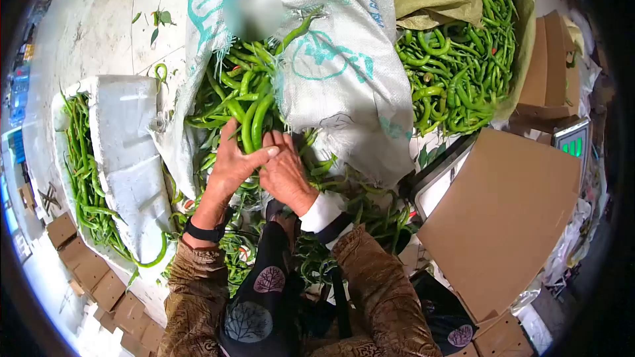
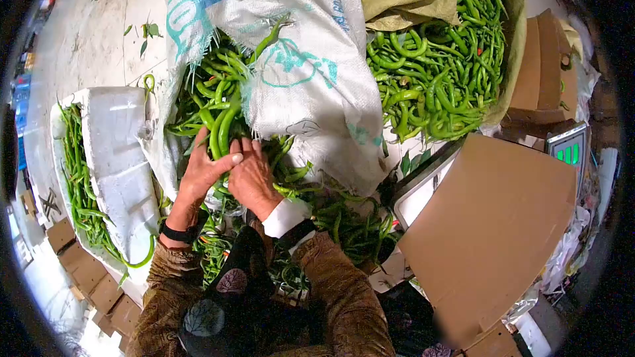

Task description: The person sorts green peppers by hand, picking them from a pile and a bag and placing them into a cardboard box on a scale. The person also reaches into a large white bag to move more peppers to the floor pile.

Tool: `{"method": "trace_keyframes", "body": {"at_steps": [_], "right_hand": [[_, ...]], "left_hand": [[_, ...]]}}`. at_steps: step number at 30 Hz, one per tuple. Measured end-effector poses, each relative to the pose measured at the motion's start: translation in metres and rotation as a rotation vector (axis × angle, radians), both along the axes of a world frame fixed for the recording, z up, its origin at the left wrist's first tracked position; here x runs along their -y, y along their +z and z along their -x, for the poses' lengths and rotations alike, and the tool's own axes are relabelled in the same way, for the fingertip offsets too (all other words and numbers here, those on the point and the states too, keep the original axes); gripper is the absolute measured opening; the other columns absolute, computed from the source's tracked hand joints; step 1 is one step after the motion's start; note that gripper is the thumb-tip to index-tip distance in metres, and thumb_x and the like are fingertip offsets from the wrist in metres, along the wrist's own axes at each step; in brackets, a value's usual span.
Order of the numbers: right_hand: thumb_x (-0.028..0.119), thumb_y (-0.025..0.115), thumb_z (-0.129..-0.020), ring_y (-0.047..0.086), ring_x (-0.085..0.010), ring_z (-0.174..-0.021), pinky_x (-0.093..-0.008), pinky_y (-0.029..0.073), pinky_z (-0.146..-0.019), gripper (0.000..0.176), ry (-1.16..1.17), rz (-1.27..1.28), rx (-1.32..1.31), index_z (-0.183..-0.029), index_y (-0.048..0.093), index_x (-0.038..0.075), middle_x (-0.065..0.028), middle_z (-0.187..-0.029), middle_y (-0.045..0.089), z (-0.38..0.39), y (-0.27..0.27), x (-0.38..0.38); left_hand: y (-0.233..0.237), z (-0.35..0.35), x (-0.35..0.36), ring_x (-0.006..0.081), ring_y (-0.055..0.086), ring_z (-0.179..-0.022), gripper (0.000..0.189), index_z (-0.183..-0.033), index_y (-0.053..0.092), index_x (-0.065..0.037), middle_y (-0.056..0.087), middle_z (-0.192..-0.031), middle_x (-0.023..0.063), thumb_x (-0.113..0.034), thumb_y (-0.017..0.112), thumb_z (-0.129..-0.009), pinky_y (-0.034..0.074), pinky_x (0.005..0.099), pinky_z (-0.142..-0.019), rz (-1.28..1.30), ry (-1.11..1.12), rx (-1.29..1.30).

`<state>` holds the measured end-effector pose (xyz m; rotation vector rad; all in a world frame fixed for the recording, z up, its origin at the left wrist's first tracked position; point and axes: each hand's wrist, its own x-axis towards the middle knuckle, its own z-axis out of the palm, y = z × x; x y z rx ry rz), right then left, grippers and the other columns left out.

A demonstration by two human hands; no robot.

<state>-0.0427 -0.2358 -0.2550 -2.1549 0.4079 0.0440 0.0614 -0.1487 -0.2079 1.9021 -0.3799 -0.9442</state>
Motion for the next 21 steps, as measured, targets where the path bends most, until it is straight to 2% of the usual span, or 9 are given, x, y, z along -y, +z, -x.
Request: {"method": "trace_keyframes", "body": {"at_steps": [7,10,12,13,14,15,16,18,21], "right_hand": [[0.016,0.073,-0.074,0.044,-0.0428,-0.119,-0.0463,0.038,-0.102,0.057,-0.097,-0.115,0.058,-0.122,0.052,-0.006,-0.0239,-0.13,0.046,0.005,0.004,-0.008],[0.019,0.07,-0.082,0.06,-0.0367,-0.108,-0.0408,0.047,-0.095,0.038,-0.18,-0.324,0.042,-0.116,0.063,0.008,-0.0178,-0.12,0.061,0.024,0.018,0.029],[0.013,0.07,-0.081,0.065,-0.0306,-0.094,-0.04,0.051,-0.087,0.033,-0.376,-0.497,0.083,-0.113,0.063,0.006,-0.0178,-0.101,0.067,0.035,0.012,0.052],[0.012,0.071,-0.08,0.063,-0.0319,-0.096,-0.0416,0.049,-0.089,0.037,-0.464,-0.624,-0.046,-0.115,0.061,0.003,-0.02,-0.107,0.065,0.039,0.023,0.068],[0.013,0.072,-0.081,0.061,-0.0329,-0.1,-0.042,0.047,-0.091,0.044,-0.443,-0.219,0.148,-0.119,0.055,-0.001,-0.0214,-0.113,0.061,0.051,-0.018,0.076],[0.015,0.074,-0.08,0.057,-0.0353,-0.107,-0.0426,0.045,-0.093,0.05,-0.517,-0.15,0.149,-0.12,0.051,-0.005,-0.023,-0.12,0.057,0.057,-0.029,0.09],[0.017,0.077,-0.078,0.06,-0.0332,-0.097,-0.0411,0.047,-0.088,0.055,-0.647,0.036,0.292,-0.121,0.049,-0.004,-0.0198,-0.108,0.062,0.059,-0.048,0.103],[0.018,0.065,-0.088,0.057,-0.0168,-0.098,-0.0309,0.049,-0.084,0.033,-0.589,-0.391,0.272,-0.114,0.06,-0.001,-0.0123,-0.11,0.058,0.082,-0.041,0.144],[0.023,0.063,-0.09,0.059,-0.0118,-0.091,-0.0252,0.048,-0.078,0.034,-0.732,-0.525,0.048,-0.115,0.062,0.001,-0.0111,-0.109,0.063,0.07,0.014,0.173]], "left_hand": [[-0.021,-0.013,0.006,0.0171,0.063,-0.084,0.041,-0.115,0.062,0.002,0.067,-0.098,0.0073,-0.014,0.069,-0.077,0.049,0.0277,-0.079,-0.153,0.048,0.1],[-0.013,-0.007,-0.001,0.0137,0.06,-0.083,0.036,-0.112,0.064,0.003,0.065,-0.096,0.0047,-0.005,0.064,-0.077,0.047,0.0249,-0.076,0.074,0.153,-0.099],[0.008,-0.002,-0.008,0.0111,0.059,-0.083,0.038,-0.113,0.063,0.003,0.065,-0.095,0.003,-0.002,0.061,-0.076,0.046,0.0234,-0.075,0.117,0.187,-0.121],[0.026,0.001,-0.011,0.0107,0.059,-0.083,0.039,-0.114,0.062,0.003,0.065,-0.095,0.0029,-0.002,0.06,-0.075,0.046,0.0231,-0.075,0.117,0.22,-0.136],[0.038,0.001,-0.021,0.0117,0.06,-0.081,0.038,-0.111,0.062,0.003,0.065,-0.096,0.0035,-0.003,0.06,-0.074,0.047,0.0241,-0.074,0.081,0.23,-0.152],[0.05,-0.001,-0.027,0.0128,0.06,-0.079,0.036,-0.108,0.061,0.004,0.065,-0.097,0.0042,-0.003,0.061,-0.073,0.048,0.0251,-0.073,0.055,0.24,-0.161],[0.072,-0.001,-0.024,0.0126,0.06,-0.075,0.037,-0.108,0.06,0.004,0.064,-0.097,0.0058,-0.004,0.062,-0.072,0.049,0.026,-0.072,0.085,0.265,-0.101],[0.091,-0.008,-0.042,0.0164,0.063,-0.08,0.048,-0.118,0.055,0.003,0.064,-0.101,0.0093,-0.006,0.064,-0.072,0.053,0.0293,-0.072,0.222,0.301,-0.122],[0.098,-0.027,-0.056,0.0215,0.064,-0.084,0.05,-0.121,0.05,0.002,0.063,-0.1,0.0113,-0.01,0.066,-0.075,0.055,0.0339,-0.076,0.327,0.52,-0.28]]}}
